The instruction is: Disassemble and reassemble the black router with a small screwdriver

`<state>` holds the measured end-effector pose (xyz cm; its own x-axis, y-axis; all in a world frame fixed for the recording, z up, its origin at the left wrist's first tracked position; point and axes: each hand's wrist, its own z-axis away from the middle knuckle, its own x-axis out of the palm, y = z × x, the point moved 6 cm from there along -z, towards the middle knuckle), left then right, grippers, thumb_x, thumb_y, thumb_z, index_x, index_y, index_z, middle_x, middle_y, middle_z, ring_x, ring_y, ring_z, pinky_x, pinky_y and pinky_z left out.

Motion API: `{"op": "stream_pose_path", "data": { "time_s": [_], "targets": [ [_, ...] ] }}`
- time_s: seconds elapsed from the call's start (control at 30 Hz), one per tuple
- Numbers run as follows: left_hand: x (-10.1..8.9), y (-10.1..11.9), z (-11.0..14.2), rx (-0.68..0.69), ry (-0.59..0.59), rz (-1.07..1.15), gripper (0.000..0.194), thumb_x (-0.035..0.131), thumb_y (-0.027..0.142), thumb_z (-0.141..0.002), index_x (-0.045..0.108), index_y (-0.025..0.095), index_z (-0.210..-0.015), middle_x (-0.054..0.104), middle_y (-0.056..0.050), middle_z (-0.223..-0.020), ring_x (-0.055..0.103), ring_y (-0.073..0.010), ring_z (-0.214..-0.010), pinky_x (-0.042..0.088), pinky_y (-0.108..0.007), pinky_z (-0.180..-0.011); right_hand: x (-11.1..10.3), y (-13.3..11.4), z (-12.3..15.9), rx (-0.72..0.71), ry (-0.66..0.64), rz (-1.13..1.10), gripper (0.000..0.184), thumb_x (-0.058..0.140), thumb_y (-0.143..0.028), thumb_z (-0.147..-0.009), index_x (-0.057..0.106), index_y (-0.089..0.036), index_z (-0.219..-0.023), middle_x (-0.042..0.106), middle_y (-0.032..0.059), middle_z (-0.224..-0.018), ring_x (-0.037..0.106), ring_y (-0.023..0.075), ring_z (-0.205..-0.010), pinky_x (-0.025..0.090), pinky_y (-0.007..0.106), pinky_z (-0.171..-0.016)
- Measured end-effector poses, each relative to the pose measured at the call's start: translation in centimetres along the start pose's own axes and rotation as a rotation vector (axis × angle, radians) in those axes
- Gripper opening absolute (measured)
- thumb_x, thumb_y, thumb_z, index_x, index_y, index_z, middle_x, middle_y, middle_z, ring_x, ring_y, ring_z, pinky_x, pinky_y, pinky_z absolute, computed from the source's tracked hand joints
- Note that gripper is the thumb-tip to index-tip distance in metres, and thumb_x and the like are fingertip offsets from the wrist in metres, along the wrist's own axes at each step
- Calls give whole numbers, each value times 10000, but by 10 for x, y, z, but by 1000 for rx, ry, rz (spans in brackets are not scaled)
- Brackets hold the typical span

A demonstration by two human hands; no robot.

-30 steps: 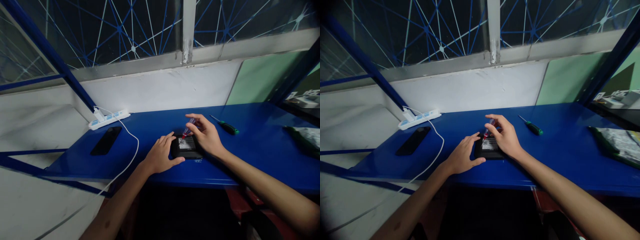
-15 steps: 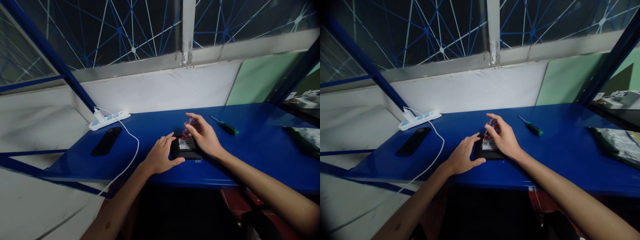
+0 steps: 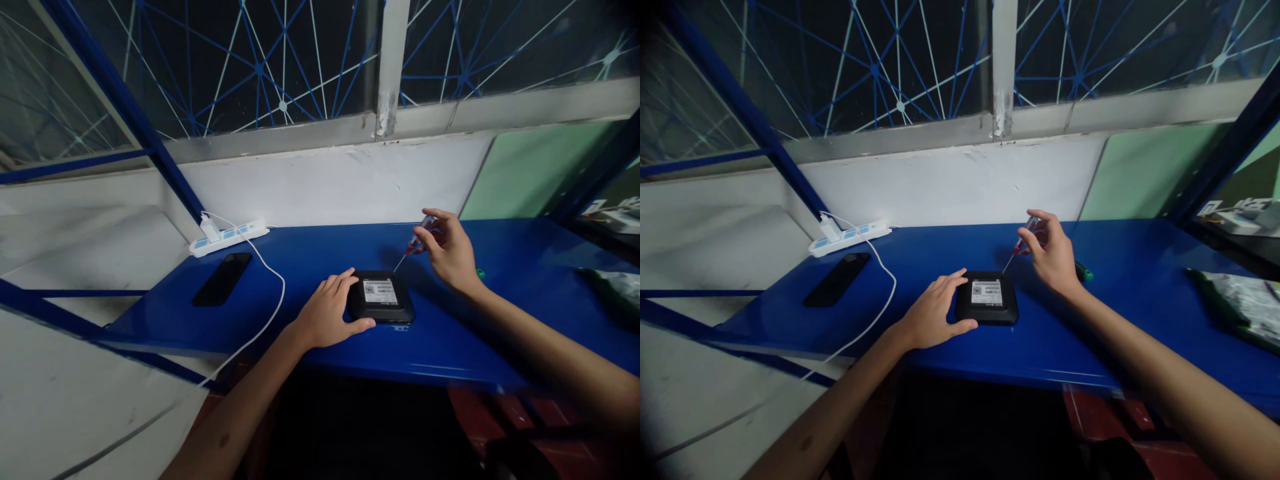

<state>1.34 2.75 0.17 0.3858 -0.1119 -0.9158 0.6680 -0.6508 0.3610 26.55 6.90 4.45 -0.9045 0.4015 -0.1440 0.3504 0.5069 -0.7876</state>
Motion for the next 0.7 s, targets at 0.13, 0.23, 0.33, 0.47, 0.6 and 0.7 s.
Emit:
{"op": "stream_pose_path", "data": {
  "time_s": [0.13, 0.23, 0.33, 0.47, 0.6, 0.7],
  "targets": [
    [0, -1, 1, 2, -3, 2, 819, 558, 725, -849, 356, 213, -1456, 308, -142, -1611, 396, -376, -1409, 368, -605, -1127, -6, 14, 2, 23, 71, -14, 415, 685, -429, -854, 566, -280, -1223, 590, 16, -844, 682, 194, -659, 615, 382, -554],
    [0, -1, 1, 1, -4, -5, 814, 566, 712, -851, 352, 212, -1457, 300, -143, -1615, 390, -375, -1414, 355, -611, -1136, -3, 10, 7, 7, 62, -8, 437, 698, -429, -841, 560, -284, -1230, 597, 13, -876, 677, 180, -656, 615, 369, -559],
    [-1, 0, 1, 4, 3, -14, 796, 584, 686, -851, 362, 211, -1449, 310, -148, -1609, 393, -375, -1411, 363, -607, -1132, 1, 1, 11, 5, 16, 17, 424, 686, -417, -852, 557, -271, -1228, 626, 22, -905, 686, 176, -670, 616, 362, -589],
    [-2, 1, 1, 10, 2, -15, 776, 580, 673, -858, 364, 211, -1443, 318, -143, -1606, 395, -372, -1411, 364, -596, -1134, 2, -8, 15, -31, -10, 49, 417, 672, -410, -870, 554, -251, -1237, 666, 42, -925, 696, 195, -716, 621, 383, -635],
    [-3, 2, 2, 3, -2, -15, 764, 592, 663, -858, 370, 205, -1429, 326, -146, -1602, 408, -357, -1402, 378, -576, -1129, 3, -8, 16, -21, -21, 48, 409, 652, -421, -883, 551, -251, -1241, 644, 45, -937, 689, 192, -735, 623, 381, -642],
    [-4, 2, 1, -5, -10, -21, 761, 597, 653, -861, 370, 192, -1422, 322, -152, -1603, 399, -349, -1410, 376, -563, -1134, 2, -7, 16, 9, -11, 6, 375, 631, -442, -892, 557, -257, -1209, 600, 33, -941, 673, 166, -712, 615, 348, -605]
  ]
}}
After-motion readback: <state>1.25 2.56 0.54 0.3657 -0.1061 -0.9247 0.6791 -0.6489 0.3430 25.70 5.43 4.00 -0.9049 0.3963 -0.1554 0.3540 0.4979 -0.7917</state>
